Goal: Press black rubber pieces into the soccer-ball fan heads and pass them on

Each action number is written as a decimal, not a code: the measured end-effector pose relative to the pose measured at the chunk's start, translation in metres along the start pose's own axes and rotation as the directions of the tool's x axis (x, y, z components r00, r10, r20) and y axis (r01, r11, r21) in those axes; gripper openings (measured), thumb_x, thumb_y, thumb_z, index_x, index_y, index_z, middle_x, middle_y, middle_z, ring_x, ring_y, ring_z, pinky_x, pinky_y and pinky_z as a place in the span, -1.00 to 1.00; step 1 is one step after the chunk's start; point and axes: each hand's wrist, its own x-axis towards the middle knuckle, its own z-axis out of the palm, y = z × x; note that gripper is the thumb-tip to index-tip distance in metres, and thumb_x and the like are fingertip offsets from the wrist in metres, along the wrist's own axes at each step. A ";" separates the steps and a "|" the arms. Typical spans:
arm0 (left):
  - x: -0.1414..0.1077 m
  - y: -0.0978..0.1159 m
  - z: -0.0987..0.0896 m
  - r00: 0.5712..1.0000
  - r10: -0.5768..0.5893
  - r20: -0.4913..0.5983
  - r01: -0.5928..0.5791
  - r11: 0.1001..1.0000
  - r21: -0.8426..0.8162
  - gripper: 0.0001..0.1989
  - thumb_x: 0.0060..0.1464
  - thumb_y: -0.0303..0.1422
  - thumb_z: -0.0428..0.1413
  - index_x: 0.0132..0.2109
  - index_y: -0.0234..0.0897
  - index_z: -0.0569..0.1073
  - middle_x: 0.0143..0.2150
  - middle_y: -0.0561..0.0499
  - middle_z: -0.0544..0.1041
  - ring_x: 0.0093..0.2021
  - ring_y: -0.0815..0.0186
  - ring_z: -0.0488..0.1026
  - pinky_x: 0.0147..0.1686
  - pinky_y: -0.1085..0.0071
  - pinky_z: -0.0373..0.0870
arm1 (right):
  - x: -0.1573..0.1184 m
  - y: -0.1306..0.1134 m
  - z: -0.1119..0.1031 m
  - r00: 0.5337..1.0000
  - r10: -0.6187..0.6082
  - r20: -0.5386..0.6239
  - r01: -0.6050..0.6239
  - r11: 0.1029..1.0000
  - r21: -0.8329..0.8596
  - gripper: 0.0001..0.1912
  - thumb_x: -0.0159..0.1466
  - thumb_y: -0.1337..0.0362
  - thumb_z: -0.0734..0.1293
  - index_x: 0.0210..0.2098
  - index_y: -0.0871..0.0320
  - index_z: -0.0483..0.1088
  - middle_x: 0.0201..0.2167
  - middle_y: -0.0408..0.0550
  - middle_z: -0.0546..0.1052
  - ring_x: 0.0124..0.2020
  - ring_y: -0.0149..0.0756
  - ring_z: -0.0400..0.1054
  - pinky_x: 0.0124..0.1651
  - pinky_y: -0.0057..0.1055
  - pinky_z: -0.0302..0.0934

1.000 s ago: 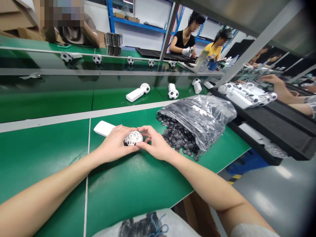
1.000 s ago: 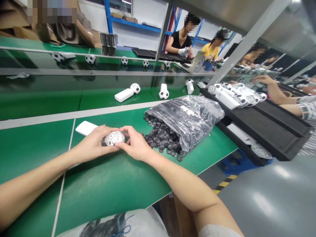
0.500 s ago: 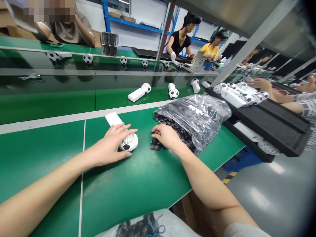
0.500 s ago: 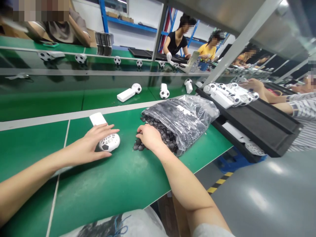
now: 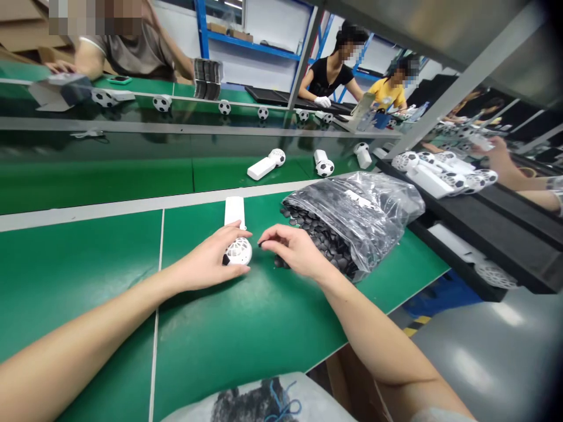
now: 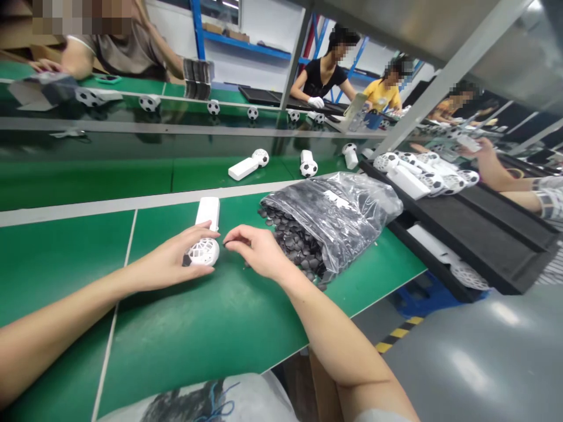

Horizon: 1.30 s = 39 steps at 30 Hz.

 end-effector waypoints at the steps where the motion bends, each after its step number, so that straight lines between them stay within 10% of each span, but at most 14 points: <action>1: 0.000 0.001 0.001 1.000 0.014 0.000 -0.014 1.000 -0.004 -0.45 -0.04 -0.20 0.09 0.10 -0.22 0.21 0.24 -0.14 0.13 0.29 0.10 -0.10 0.18 0.08 0.00 | -0.001 -0.002 0.002 0.998 -0.067 0.014 0.066 0.993 0.102 -0.93 0.26 0.41 0.29 -0.30 0.15 0.40 -0.39 -0.19 0.45 -0.41 -0.39 0.35 -0.32 -0.50 0.24; 6: 0.001 0.001 0.002 0.999 0.048 -0.013 -0.048 0.999 -0.017 -0.53 -0.06 -0.27 0.09 0.05 -0.23 0.26 0.17 -0.11 0.24 0.29 0.11 -0.09 0.18 0.08 0.01 | 0.000 -0.007 0.018 0.971 -0.238 0.023 0.229 0.953 0.197 -0.86 0.18 0.47 0.34 -0.35 0.11 0.48 -0.36 -0.16 0.43 -0.23 -0.34 0.32 -0.09 -0.40 0.18; 26: 0.002 0.003 0.004 0.999 0.039 -0.038 -0.042 0.996 -0.083 -0.65 -0.05 -0.30 0.06 -0.07 -0.22 0.28 0.19 -0.12 0.21 0.23 0.07 0.05 0.12 0.12 0.08 | 0.007 -0.002 0.035 0.998 0.042 0.044 -0.056 0.920 0.389 -0.78 0.07 0.32 0.44 -0.51 0.22 0.29 -0.57 -0.25 0.32 -0.54 -0.47 0.16 -0.46 -0.56 0.08; 33: 0.005 -0.014 -0.009 0.999 -0.002 -0.046 -0.002 0.997 -0.075 -0.52 -0.10 -0.29 0.10 0.02 -0.18 0.24 0.11 -0.09 0.14 0.19 0.07 0.06 0.17 0.10 -0.03 | 0.008 0.009 -0.008 0.979 0.190 0.073 -0.192 0.981 0.019 -0.86 0.19 0.28 0.36 -0.45 0.18 0.34 -0.60 -0.26 0.36 -0.62 -0.49 0.23 -0.57 -0.59 0.07; 39: 0.007 -0.022 -0.014 0.970 -0.203 -0.134 0.197 0.979 -0.058 -0.47 -0.12 -0.16 0.15 0.03 -0.12 0.26 -0.05 -0.03 0.11 0.03 0.07 0.18 0.06 0.07 0.14 | 0.002 0.007 -0.030 0.937 0.348 0.011 -0.307 0.840 -0.446 -0.85 0.04 0.38 0.47 -0.41 0.11 0.43 -0.47 -0.23 0.47 -0.43 -0.37 0.35 -0.47 -0.54 0.11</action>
